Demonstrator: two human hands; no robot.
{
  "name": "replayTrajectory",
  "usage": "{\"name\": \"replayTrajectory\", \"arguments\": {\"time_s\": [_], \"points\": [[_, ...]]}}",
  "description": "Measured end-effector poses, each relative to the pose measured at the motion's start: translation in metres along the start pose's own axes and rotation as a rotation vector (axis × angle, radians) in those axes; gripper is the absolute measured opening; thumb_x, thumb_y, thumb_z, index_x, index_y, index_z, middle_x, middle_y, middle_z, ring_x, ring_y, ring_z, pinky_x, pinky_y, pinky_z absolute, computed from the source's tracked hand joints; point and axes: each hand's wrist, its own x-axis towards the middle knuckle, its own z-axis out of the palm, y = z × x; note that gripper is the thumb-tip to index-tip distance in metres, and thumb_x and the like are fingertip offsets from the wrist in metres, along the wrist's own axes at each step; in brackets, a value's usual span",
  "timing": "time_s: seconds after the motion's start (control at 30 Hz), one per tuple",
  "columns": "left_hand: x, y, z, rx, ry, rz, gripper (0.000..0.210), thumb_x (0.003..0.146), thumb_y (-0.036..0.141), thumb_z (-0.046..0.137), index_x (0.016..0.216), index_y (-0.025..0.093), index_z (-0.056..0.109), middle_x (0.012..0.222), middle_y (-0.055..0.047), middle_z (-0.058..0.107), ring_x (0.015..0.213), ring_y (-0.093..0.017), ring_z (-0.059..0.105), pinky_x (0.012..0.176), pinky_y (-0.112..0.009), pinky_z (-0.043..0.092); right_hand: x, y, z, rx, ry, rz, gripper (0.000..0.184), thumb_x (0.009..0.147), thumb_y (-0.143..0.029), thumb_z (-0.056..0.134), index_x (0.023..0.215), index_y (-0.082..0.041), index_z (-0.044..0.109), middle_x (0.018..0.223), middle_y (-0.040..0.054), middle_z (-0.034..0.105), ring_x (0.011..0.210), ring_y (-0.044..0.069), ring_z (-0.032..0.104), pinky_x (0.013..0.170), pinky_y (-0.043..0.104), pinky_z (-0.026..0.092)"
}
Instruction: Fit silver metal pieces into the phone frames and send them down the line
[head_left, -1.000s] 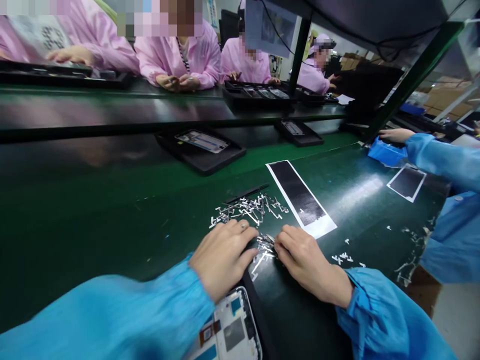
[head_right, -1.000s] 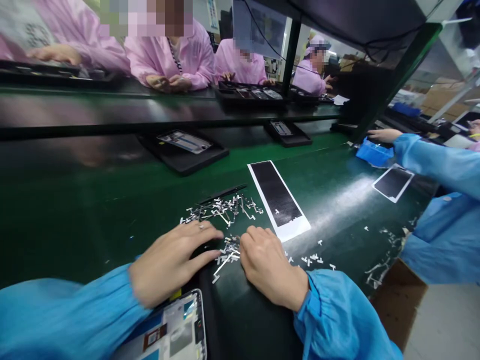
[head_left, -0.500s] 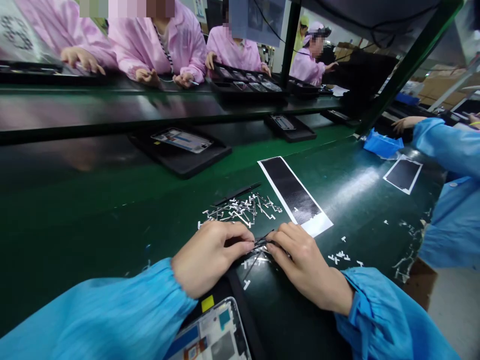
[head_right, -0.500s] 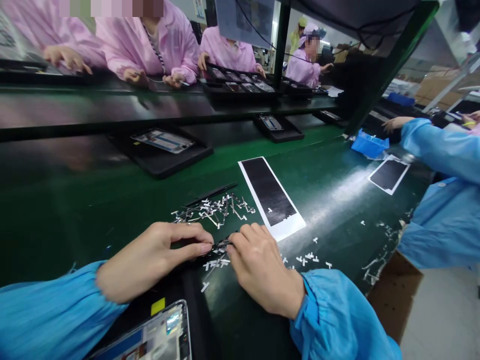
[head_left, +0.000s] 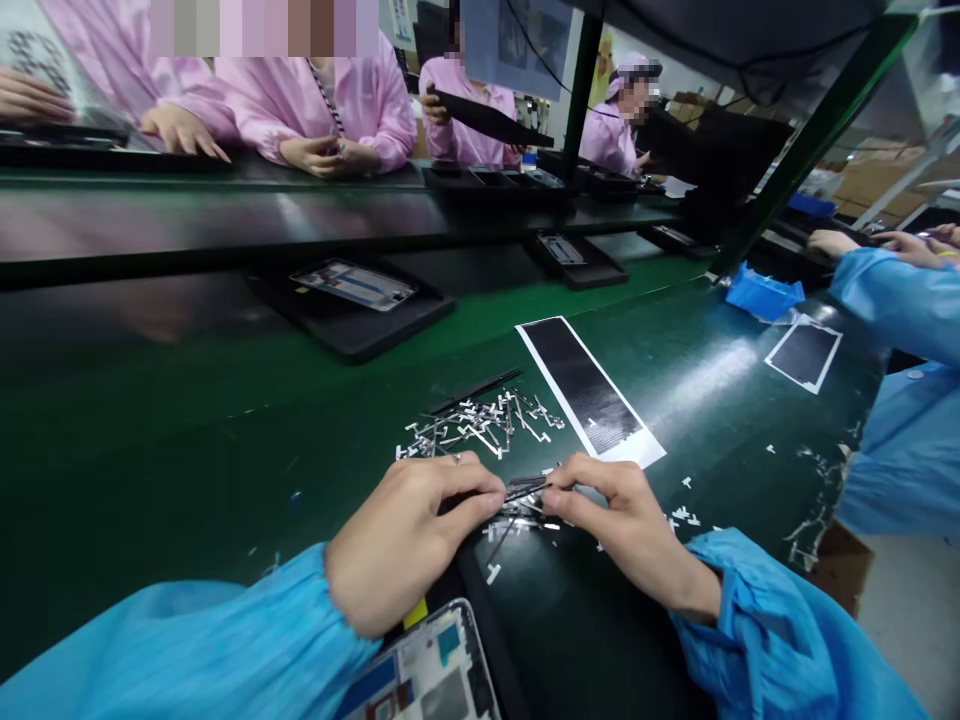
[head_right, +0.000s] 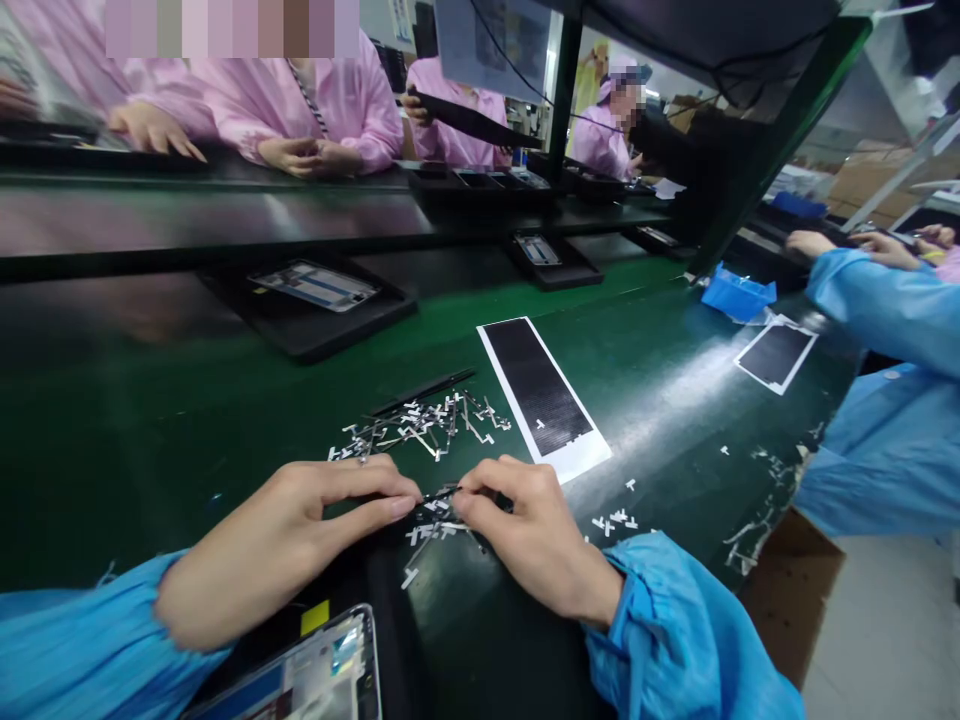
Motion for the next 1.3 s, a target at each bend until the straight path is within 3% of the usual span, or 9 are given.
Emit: {"name": "replayTrajectory", "arguments": {"time_s": [0.1, 0.17, 0.27, 0.37, 0.5, 0.73, 0.97, 1.1, 1.3], "points": [[-0.003, 0.0, 0.001, 0.015, 0.038, 0.02, 0.026, 0.079, 0.031, 0.04, 0.07, 0.02, 0.061, 0.071, 0.001, 0.058, 0.071, -0.014, 0.052, 0.067, -0.025, 0.033, -0.002, 0.0, 0.0, -0.028, 0.02, -0.006, 0.015, 0.08, -0.017, 0.048, 0.066, -0.018, 0.054, 0.065, -0.0043, 0.051, 0.064, 0.009, 0.046, 0.06, 0.022, 0.034], [-0.003, 0.001, 0.003, 0.015, 0.061, 0.033, 0.026, 0.08, 0.03, 0.039, 0.069, 0.021, 0.062, 0.071, 0.002, 0.057, 0.07, -0.014, 0.052, 0.067, -0.024, 0.033, -0.004, -0.001, 0.0, -0.037, 0.016, -0.017, 0.006, 0.081, -0.02, 0.05, 0.082, -0.02, 0.056, 0.078, -0.0032, 0.053, 0.071, 0.01, 0.047, 0.066, 0.023, 0.036], [-0.004, 0.002, 0.006, 0.01, 0.089, 0.048, 0.026, 0.079, 0.028, 0.039, 0.068, 0.022, 0.062, 0.069, 0.002, 0.057, 0.07, -0.014, 0.051, 0.066, -0.025, 0.032, -0.004, -0.003, 0.002, -0.049, -0.003, -0.036, 0.024, 0.082, -0.025, 0.051, 0.105, -0.022, 0.049, 0.095, -0.0009, 0.052, 0.081, 0.012, 0.046, 0.074, 0.025, 0.035], [-0.002, 0.004, 0.008, -0.02, 0.115, 0.055, 0.024, 0.077, 0.028, 0.041, 0.066, 0.023, 0.062, 0.066, 0.003, 0.056, 0.067, -0.013, 0.05, 0.065, -0.025, 0.031, -0.003, -0.004, 0.003, -0.062, -0.07, -0.052, 0.012, 0.084, -0.024, 0.047, 0.086, -0.02, 0.057, 0.076, -0.0013, 0.053, 0.074, 0.013, 0.045, 0.068, 0.026, 0.034], [-0.001, 0.003, 0.01, -0.13, 0.182, 0.025, 0.018, 0.073, 0.033, 0.048, 0.068, 0.022, 0.062, 0.066, 0.003, 0.057, 0.065, -0.013, 0.052, 0.062, -0.024, 0.035, -0.003, -0.004, 0.002, 0.001, -0.091, -0.024, 0.021, 0.084, -0.022, 0.046, 0.066, -0.018, 0.056, 0.065, -0.0018, 0.052, 0.066, 0.012, 0.044, 0.063, 0.026, 0.033], [-0.004, 0.007, 0.017, -0.355, 0.215, -0.074, 0.023, 0.068, 0.036, 0.053, 0.065, 0.016, 0.064, 0.067, -0.002, 0.06, 0.064, -0.015, 0.055, 0.057, -0.023, 0.042, -0.005, -0.004, 0.009, 0.299, -0.088, 0.048, 0.018, 0.087, -0.028, 0.043, 0.079, -0.016, 0.053, 0.064, -0.0001, 0.06, 0.061, 0.011, 0.054, 0.061, 0.024, 0.042], [-0.004, 0.017, 0.022, -0.448, 0.316, -0.074, 0.016, 0.066, 0.032, 0.057, 0.064, 0.017, 0.061, 0.069, 0.0, 0.058, 0.065, -0.013, 0.053, 0.057, -0.02, 0.043, -0.01, -0.007, 0.013, 0.311, -0.081, 0.021, 0.016, 0.086, -0.026, 0.045, 0.079, -0.016, 0.056, 0.069, -0.0003, 0.06, 0.065, 0.011, 0.054, 0.062, 0.024, 0.04], [-0.01, 0.021, 0.015, -0.327, 0.293, 0.028, 0.011, 0.07, 0.029, 0.056, 0.064, 0.021, 0.061, 0.066, 0.003, 0.059, 0.063, -0.013, 0.054, 0.057, -0.02, 0.042, -0.01, -0.01, 0.007, 0.304, -0.029, 0.026, 0.016, 0.084, -0.026, 0.047, 0.075, -0.018, 0.057, 0.073, -0.0015, 0.055, 0.072, 0.011, 0.05, 0.068, 0.023, 0.037], [-0.027, 0.013, 0.014, 0.151, 0.227, 0.279, 0.016, 0.082, 0.021, 0.043, 0.074, 0.023, 0.057, 0.073, 0.002, 0.057, 0.069, -0.014, 0.05, 0.063, -0.024, 0.04, -0.008, -0.013, 0.003, 0.393, -0.08, 0.032, 0.015, 0.08, -0.02, 0.048, 0.066, -0.017, 0.055, 0.067, -0.0025, 0.054, 0.068, 0.01, 0.049, 0.068, 0.023, 0.036]]}}
